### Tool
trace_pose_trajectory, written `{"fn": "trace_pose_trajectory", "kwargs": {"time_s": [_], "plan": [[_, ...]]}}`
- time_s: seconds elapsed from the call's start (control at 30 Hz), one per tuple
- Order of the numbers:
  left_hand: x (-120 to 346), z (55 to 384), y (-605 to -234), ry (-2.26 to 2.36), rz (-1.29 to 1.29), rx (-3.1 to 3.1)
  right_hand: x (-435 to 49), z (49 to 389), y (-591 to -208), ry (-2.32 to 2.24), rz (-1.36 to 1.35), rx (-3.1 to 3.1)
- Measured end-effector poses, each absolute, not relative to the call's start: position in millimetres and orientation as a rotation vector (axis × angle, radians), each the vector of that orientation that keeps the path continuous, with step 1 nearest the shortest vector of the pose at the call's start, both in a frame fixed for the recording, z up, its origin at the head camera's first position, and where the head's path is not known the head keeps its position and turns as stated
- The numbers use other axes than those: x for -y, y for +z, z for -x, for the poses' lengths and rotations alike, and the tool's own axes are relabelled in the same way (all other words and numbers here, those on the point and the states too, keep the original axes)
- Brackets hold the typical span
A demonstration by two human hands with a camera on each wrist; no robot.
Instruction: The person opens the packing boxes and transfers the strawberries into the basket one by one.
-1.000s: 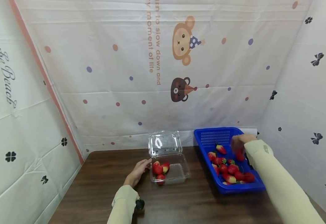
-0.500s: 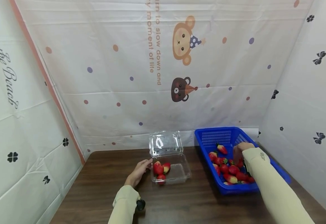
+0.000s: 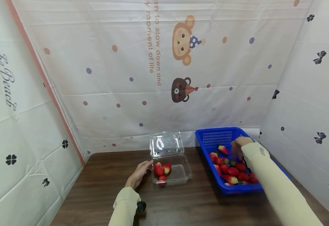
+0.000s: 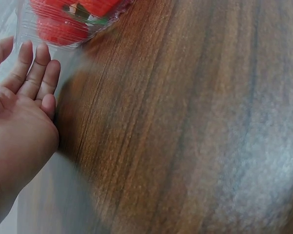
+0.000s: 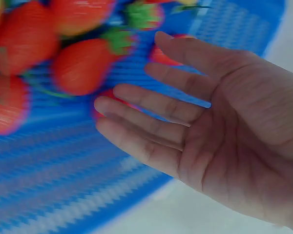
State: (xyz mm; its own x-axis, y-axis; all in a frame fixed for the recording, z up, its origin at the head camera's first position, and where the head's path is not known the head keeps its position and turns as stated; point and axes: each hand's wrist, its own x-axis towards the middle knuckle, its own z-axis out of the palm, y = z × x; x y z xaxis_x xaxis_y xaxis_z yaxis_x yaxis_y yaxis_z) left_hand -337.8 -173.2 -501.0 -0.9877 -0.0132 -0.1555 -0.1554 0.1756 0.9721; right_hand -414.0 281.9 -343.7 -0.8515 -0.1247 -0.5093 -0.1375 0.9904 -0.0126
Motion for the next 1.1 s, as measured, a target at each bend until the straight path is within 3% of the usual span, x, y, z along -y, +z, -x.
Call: {"fn": "trace_pose_trajectory", "kwargs": {"time_s": [0.17,0.3,0.43,0.57,0.83,1.1], "plan": [[173.9,337.7,-498.5,1.941,0.172,-2.327,-233.4,422.1,-307.5,-0.101,0.359,-2.584],[175.1,337.2,-498.6,1.938,0.178,-2.335,-176.5,422.1,-295.5,-0.002,0.738,-2.618],[174.7,336.6,-500.7,1.929,0.185,-2.332,-121.2,409.2,-307.7,0.049,1.137,-2.614],[172.9,337.8,-501.2,1.924,0.182,-2.331,-78.4,390.8,-335.7,0.1,1.336,-2.533],[171.0,339.5,-500.3,1.938,0.174,-2.329,-35.1,368.5,-387.7,0.232,1.321,-2.443],[171.2,339.9,-499.0,1.939,0.199,-2.323,-25.2,366.1,-403.0,0.317,1.284,-2.468]]}}
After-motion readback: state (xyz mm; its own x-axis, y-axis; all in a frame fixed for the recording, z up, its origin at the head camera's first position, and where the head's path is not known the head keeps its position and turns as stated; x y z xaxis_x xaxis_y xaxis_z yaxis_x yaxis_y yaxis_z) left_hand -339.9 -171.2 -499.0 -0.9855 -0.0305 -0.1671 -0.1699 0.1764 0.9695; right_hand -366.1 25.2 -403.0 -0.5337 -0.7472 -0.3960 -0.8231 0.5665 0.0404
